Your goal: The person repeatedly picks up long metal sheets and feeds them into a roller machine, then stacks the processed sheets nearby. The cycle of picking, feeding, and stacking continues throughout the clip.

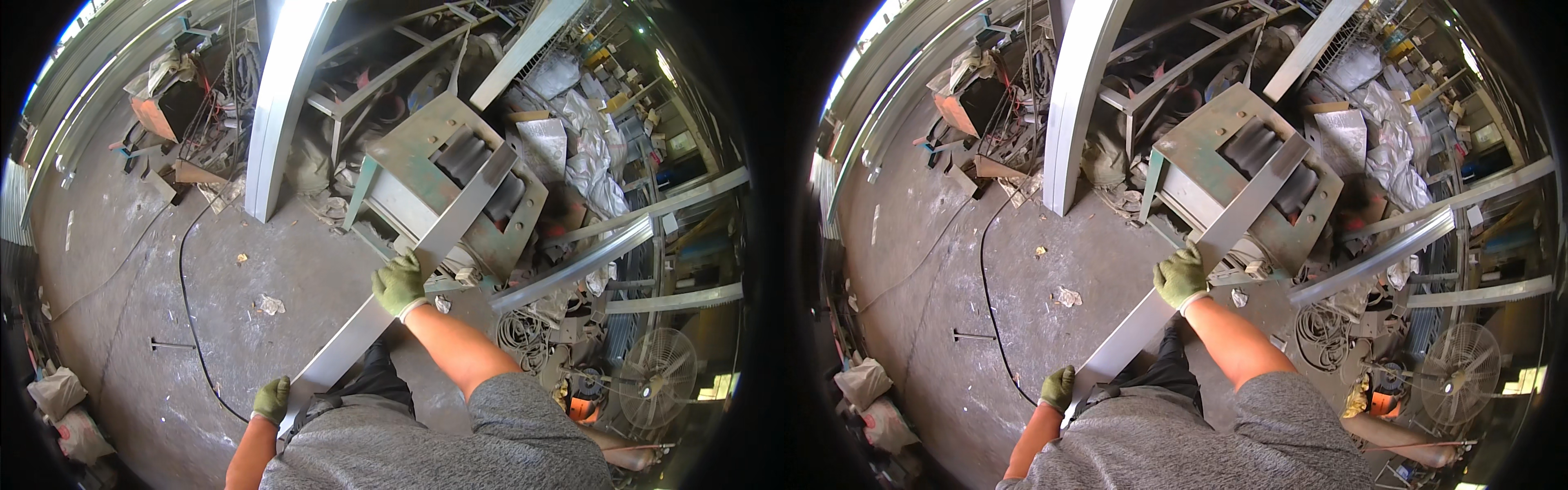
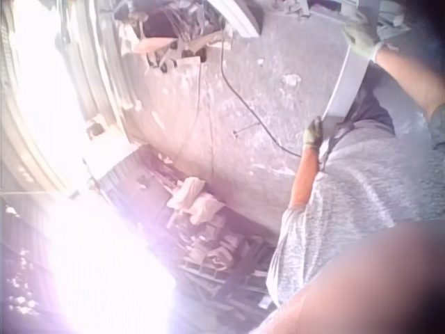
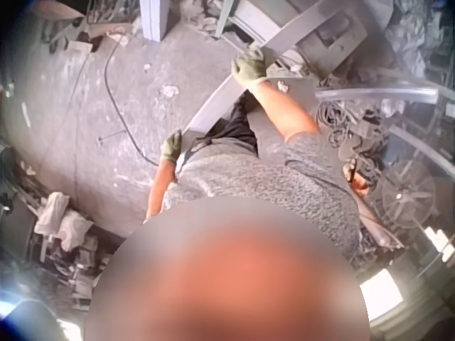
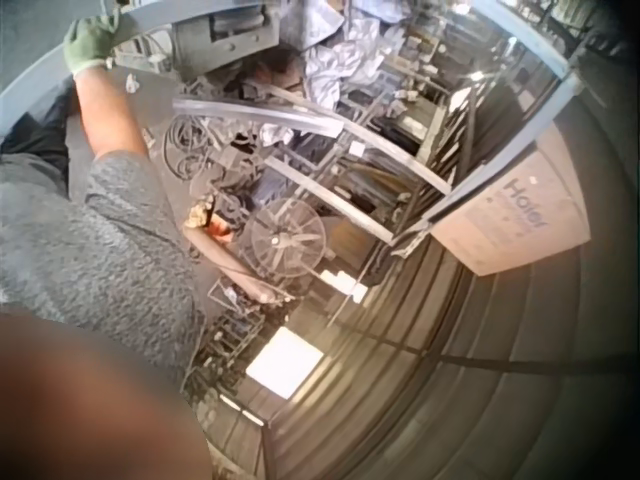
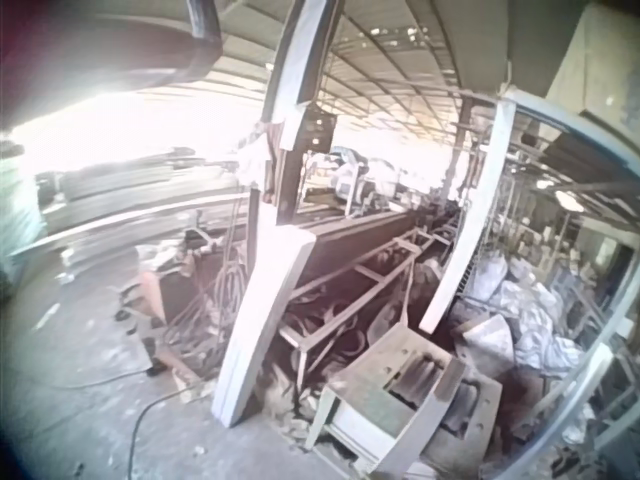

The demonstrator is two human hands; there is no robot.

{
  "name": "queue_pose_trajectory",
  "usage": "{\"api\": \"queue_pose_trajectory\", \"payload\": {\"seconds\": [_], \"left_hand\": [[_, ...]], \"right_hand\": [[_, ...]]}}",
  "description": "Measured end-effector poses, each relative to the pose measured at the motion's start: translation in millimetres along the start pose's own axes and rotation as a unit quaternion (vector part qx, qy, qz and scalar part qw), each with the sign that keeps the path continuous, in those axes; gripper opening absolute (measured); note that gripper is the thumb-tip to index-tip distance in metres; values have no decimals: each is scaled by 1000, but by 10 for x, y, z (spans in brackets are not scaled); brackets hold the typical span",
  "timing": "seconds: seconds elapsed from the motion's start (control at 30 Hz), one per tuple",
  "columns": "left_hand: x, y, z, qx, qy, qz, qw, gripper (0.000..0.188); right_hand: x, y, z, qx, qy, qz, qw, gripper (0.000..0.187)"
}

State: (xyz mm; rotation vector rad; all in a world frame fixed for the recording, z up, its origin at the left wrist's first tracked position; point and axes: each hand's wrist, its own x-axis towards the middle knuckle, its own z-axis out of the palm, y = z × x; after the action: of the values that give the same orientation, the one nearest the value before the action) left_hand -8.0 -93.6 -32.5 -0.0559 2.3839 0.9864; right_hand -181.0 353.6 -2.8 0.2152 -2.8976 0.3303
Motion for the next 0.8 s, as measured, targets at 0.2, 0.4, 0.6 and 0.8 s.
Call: {"api": "queue_pose_trajectory", "payload": {"seconds": [0.2, 0.4, 0.6, 0.8], "left_hand": [[-326, -599, -79, 27, 29, -36, 999, 66], [-882, -1143, -276, 98, 24, -70, 992, 69], [-302, -278, -101, 36, -9, -83, 996, 62], [355, 1093, 184, 66, -21, 58, 996, 58]], "right_hand": [[-273, -554, 187, 23, 18, -18, 999, 29], [-641, -1181, 218, 99, 3, -15, 995, 27], [-183, -394, 34, 56, -49, 24, 997, 31], [467, 1050, -303, 21, 44, -1, 999, 33]]}}
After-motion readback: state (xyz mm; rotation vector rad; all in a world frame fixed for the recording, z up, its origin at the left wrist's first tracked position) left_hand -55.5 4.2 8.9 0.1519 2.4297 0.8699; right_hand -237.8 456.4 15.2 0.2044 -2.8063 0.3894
